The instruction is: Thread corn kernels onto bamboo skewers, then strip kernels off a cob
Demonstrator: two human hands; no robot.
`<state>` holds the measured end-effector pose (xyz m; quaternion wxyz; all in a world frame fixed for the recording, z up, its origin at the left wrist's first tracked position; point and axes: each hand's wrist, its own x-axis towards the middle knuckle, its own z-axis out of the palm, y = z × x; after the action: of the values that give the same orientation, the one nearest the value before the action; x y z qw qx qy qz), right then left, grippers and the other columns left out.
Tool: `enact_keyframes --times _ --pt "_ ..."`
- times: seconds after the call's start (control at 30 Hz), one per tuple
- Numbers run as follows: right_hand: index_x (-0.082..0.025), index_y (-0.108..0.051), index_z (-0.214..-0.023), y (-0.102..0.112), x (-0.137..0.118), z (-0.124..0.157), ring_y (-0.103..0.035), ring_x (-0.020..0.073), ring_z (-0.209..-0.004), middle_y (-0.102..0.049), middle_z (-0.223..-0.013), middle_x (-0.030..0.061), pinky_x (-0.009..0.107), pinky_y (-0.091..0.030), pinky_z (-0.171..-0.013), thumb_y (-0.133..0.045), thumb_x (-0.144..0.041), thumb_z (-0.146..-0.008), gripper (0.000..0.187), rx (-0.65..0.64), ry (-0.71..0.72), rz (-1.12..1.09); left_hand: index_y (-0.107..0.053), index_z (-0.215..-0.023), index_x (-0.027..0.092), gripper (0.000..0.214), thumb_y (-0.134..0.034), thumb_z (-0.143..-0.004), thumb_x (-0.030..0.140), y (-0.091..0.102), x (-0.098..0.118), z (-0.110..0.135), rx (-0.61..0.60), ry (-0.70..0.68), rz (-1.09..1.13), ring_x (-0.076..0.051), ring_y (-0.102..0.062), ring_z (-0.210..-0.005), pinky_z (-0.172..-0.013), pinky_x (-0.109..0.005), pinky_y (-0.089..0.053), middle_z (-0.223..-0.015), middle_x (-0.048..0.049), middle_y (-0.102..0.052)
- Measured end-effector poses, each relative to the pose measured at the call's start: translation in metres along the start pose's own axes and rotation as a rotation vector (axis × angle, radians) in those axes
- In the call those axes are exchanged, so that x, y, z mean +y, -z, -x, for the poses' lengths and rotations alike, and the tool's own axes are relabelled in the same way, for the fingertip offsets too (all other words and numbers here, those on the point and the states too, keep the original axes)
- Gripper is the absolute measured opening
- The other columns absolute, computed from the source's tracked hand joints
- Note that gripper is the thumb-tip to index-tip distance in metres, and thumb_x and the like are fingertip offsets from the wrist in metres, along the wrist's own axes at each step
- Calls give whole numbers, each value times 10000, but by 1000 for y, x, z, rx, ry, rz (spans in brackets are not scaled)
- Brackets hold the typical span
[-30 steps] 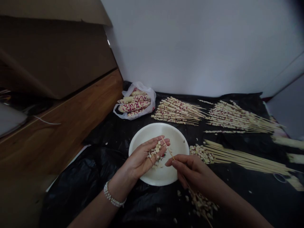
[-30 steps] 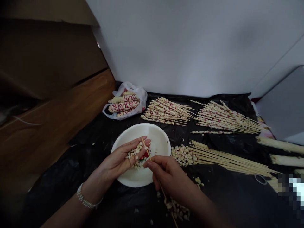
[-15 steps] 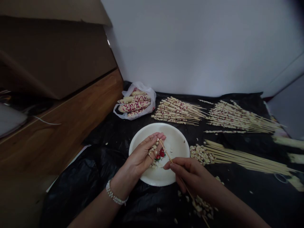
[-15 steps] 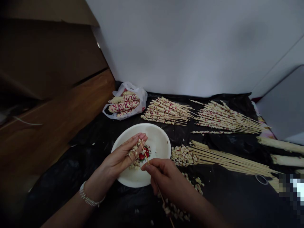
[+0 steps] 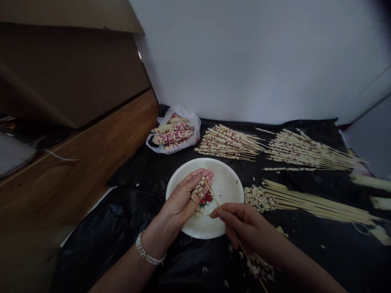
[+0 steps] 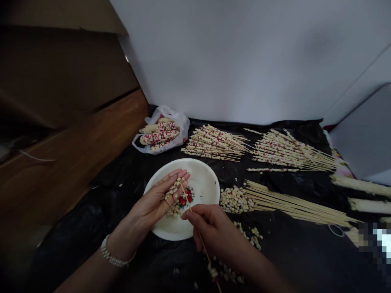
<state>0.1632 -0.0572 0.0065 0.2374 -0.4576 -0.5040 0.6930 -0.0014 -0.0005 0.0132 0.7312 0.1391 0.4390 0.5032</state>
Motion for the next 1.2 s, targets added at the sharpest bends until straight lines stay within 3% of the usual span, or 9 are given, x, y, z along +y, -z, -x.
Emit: enact_keyframes --times 0.13,0.37,1.03,1.2 --pt "-153 -641 -923 -1 -1 0 -352 34 -332 -476 -428 -66 155 -244 -339 -455 -430 -937 334 9 5 10 -676 -1032 138 237 -647 -807 68 -1 1 1 -5 53 -7 -215 -603 -1170 -995 -301 -488 -1156 -114 -696" --pt "-140 -638 -972 -1 1 -1 -336 34 -338 -468 -423 -68 160 -225 -349 -457 -439 -937 352 4 17 4 -671 -1076 181 298 -624 -810 55 0 0 1 4 55 -23 -219 -562 -1225 -1017 -329 -470 -1193 -89 -689" --pt "-159 -652 -997 1 3 -2 -356 46 -344 -470 -424 -68 165 -249 -362 -445 -449 -946 360 -5 -1 3 -688 -961 139 209 -645 -788 30 -2 1 2 14 24 -18 -215 -615 -1156 -974 -295 -509 -1115 -105 -717" --pt "-161 -635 -898 -1 1 -2 -333 44 -328 -454 -422 -74 171 -224 -344 -449 -452 -936 348 16 -1 9 -687 -959 127 172 -665 -796 78 0 -3 1 -2 13 -18 -223 -616 -1154 -989 -304 -501 -1124 -113 -710"
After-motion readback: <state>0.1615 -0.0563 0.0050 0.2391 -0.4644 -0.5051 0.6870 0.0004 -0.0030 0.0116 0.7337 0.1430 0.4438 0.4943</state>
